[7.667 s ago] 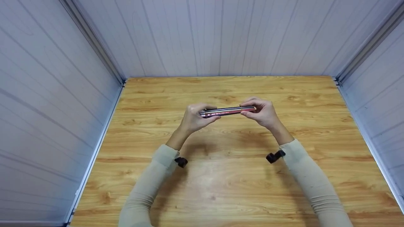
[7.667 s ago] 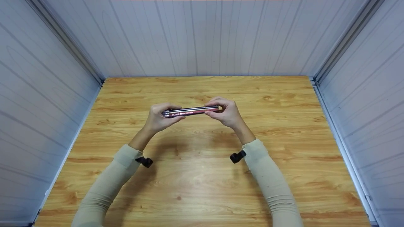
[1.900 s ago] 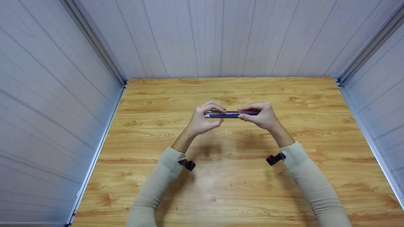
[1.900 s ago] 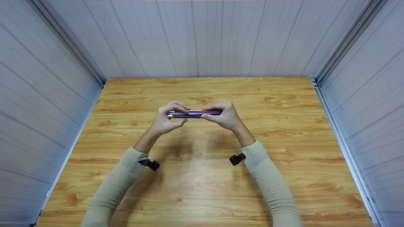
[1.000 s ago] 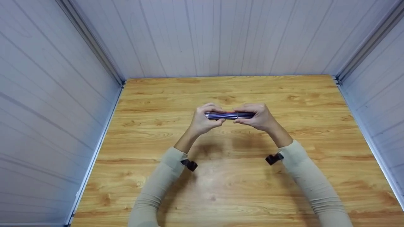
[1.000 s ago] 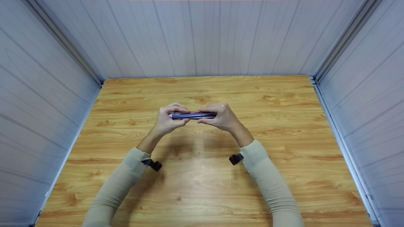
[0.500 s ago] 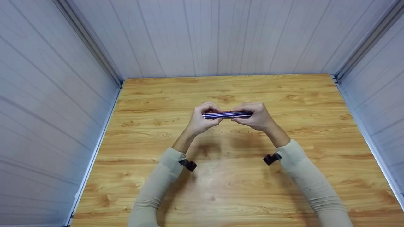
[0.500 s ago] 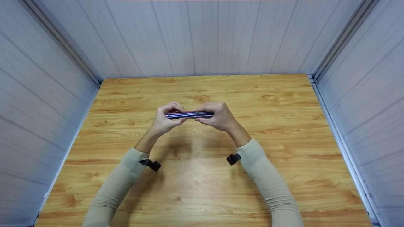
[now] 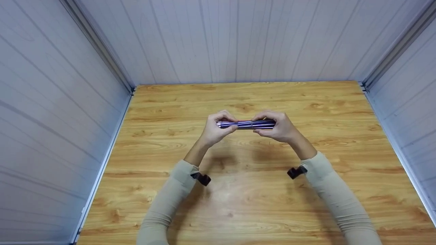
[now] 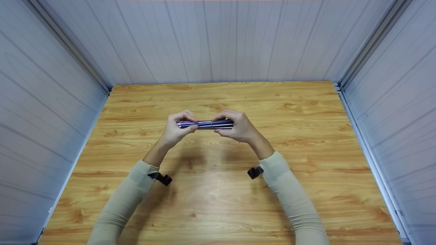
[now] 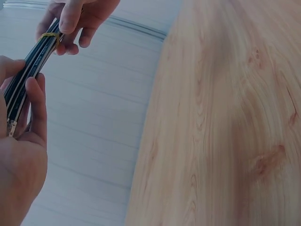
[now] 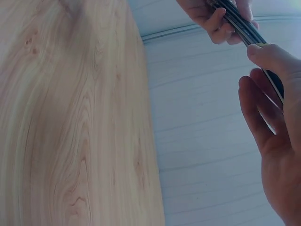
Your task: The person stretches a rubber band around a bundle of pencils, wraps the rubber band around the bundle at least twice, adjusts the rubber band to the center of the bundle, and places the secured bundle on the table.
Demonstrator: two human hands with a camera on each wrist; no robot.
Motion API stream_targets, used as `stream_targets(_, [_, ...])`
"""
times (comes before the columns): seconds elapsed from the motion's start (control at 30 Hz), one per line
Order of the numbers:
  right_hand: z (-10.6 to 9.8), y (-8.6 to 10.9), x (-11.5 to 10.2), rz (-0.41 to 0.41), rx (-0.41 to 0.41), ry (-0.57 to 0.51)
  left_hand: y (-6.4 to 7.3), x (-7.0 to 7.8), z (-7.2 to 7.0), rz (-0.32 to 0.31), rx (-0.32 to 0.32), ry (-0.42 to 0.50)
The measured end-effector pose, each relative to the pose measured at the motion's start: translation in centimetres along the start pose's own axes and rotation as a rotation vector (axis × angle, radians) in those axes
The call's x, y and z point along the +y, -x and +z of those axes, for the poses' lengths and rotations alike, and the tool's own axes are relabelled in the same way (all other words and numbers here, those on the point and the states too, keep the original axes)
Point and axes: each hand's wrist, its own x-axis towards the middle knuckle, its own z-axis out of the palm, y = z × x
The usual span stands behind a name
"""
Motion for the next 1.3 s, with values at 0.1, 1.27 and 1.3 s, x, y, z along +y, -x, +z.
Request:
stream_targets(0.1, [0.0,-0.2,0.1,-0.107,0.005,0.084,0.0,0.1,0.2,-0.032,-0.019,0.003])
stream_targets(1.27, [0.4,-1.1,0.0,-0.369,0.004,0.39,0.1,0.2,0.2,-0.073,-0.055,0.009])
stream_targets(1.3, [0.2,-1.0,0.0,-0.325,-0.003,0.351,0.1,0.3,0.2,-0.075,-0.057,0.008])
